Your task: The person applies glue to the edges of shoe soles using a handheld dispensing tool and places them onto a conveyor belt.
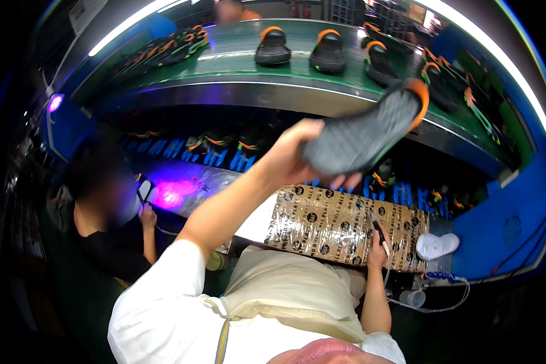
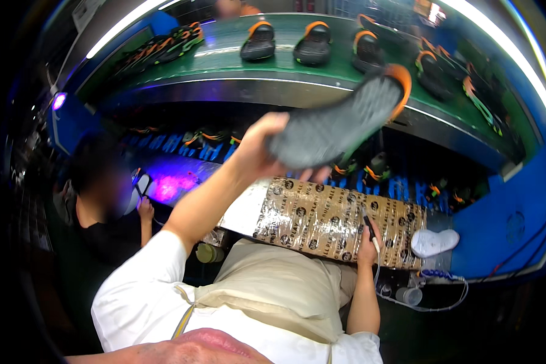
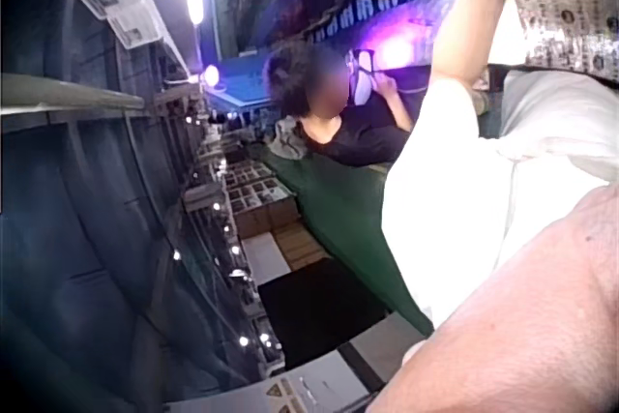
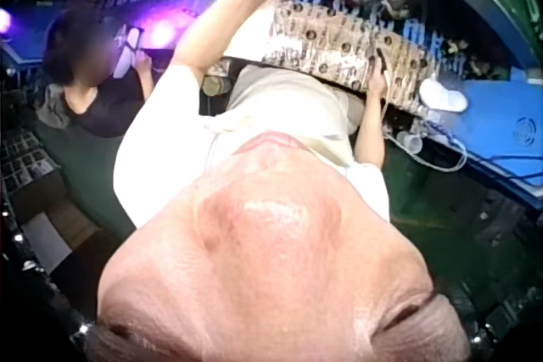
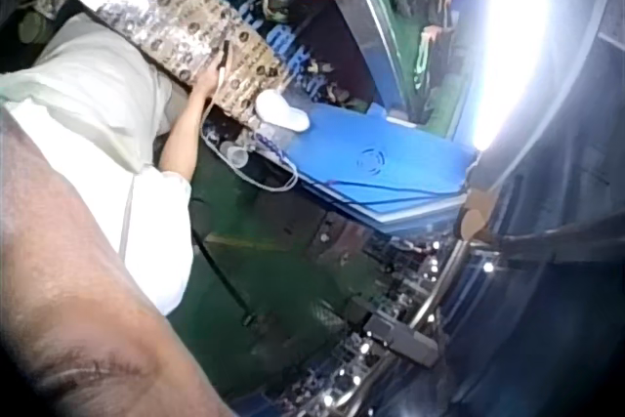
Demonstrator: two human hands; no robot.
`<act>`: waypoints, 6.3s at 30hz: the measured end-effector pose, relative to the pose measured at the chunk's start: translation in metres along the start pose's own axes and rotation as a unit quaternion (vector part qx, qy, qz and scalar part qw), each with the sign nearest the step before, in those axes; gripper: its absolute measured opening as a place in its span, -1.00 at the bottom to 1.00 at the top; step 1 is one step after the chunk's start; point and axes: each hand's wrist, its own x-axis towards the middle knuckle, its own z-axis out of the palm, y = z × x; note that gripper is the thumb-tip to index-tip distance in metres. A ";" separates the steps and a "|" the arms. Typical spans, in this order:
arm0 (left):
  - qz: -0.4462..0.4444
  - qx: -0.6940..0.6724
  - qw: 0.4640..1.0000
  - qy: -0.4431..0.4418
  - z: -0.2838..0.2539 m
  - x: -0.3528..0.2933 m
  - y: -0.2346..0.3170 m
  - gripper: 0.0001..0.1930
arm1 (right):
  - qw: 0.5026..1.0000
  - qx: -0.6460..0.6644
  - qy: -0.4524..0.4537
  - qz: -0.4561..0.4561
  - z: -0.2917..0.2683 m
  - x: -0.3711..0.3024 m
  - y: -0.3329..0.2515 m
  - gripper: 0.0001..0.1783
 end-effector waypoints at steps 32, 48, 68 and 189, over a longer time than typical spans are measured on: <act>-0.240 0.760 0.187 0.574 -0.396 -0.182 0.429 0.03 | 0.995 -0.072 0.015 -0.063 0.005 -0.005 -0.035 -0.68; 0.371 0.436 0.470 0.672 -0.251 -0.190 0.307 -0.50 | 0.989 -0.085 0.042 -0.113 0.008 -0.003 -0.043 -0.70; -0.061 -0.226 0.935 0.268 -0.062 -0.141 -0.183 0.12 | 0.952 0.257 -0.126 0.104 0.053 -0.029 -0.156 -0.77; -0.267 0.303 0.872 0.278 -0.045 -0.018 -0.048 -0.24 | 0.870 -0.143 -0.336 -0.331 0.041 -0.028 -0.270 -0.62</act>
